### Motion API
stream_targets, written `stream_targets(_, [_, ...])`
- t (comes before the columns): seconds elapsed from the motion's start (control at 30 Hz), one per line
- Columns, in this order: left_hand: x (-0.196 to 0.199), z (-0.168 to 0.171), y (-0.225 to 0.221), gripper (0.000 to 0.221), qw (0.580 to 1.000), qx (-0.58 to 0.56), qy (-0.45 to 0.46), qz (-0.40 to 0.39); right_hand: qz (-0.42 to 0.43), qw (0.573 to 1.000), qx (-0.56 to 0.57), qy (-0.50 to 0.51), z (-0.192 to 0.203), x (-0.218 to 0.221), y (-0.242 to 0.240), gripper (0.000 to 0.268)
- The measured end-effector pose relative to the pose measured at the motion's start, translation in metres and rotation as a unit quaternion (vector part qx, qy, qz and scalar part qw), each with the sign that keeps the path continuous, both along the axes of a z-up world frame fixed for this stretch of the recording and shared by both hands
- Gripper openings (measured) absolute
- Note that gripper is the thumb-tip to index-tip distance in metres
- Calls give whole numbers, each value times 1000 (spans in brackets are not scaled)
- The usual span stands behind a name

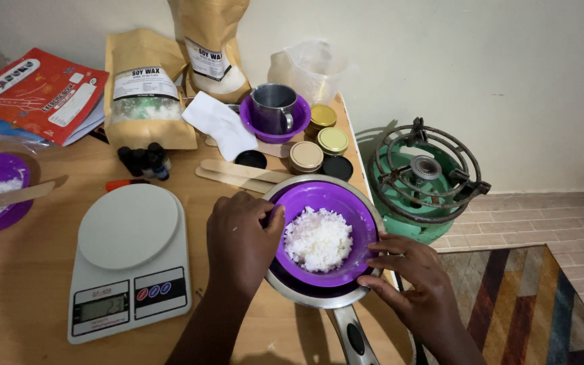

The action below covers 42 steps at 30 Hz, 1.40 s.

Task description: Weighing wax flakes by transferring them into a bowl on a digital scale using a wooden spatula

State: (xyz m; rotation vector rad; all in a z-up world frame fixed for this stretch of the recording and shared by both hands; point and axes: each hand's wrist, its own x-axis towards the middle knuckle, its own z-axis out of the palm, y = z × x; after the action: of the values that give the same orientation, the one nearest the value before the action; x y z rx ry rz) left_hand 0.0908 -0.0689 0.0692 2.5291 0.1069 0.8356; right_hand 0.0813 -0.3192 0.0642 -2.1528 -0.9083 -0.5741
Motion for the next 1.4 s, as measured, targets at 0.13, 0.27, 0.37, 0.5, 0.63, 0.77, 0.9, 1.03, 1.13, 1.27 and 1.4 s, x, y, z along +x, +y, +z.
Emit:
stream_targets(0.13, [1,-2,1,19,1000,-31,5,2,0,1000,15,1,12,-6,5,21])
stream_targets(0.27, [2,-2,2,17,999,-30,-18,-4,-15,1000,11,11,12,-9,3,18])
stream_targets(0.37, [5,-5,4,15,998,-37,-47,-28,-21,999,10,26,9,-11,-1,13])
stream_targets(0.5, [7,-7,3,15,993,-51,-95,-40,-22,999,30,40,11,-16,-2,11])
stream_targets(0.63, [6,-1,4,18,996,-49,-73,-27,-30,998,25,40,12,-20,-3,13])
stream_targets(0.77, [8,0,7,23,990,-87,-109,-28,-24,996,65,56,14,-27,-3,15])
stream_targets(0.9, [12,-2,11,17,978,-123,-170,-8,-7,980,181,78,4,-34,-5,16])
stream_targets(1.03, [12,0,13,20,968,-222,-118,1,-107,926,349,98,-41,-39,1,18])
stream_targets(1.13, [14,2,11,27,937,-345,-60,3,-144,784,548,255,-73,-36,5,19])
stream_targets(1.27, [16,4,12,28,909,-416,-19,26,-139,738,574,326,-91,-36,13,20])
stream_targets(1.4, [17,2,10,28,897,-440,-42,26,-124,736,560,361,-89,-34,18,22])
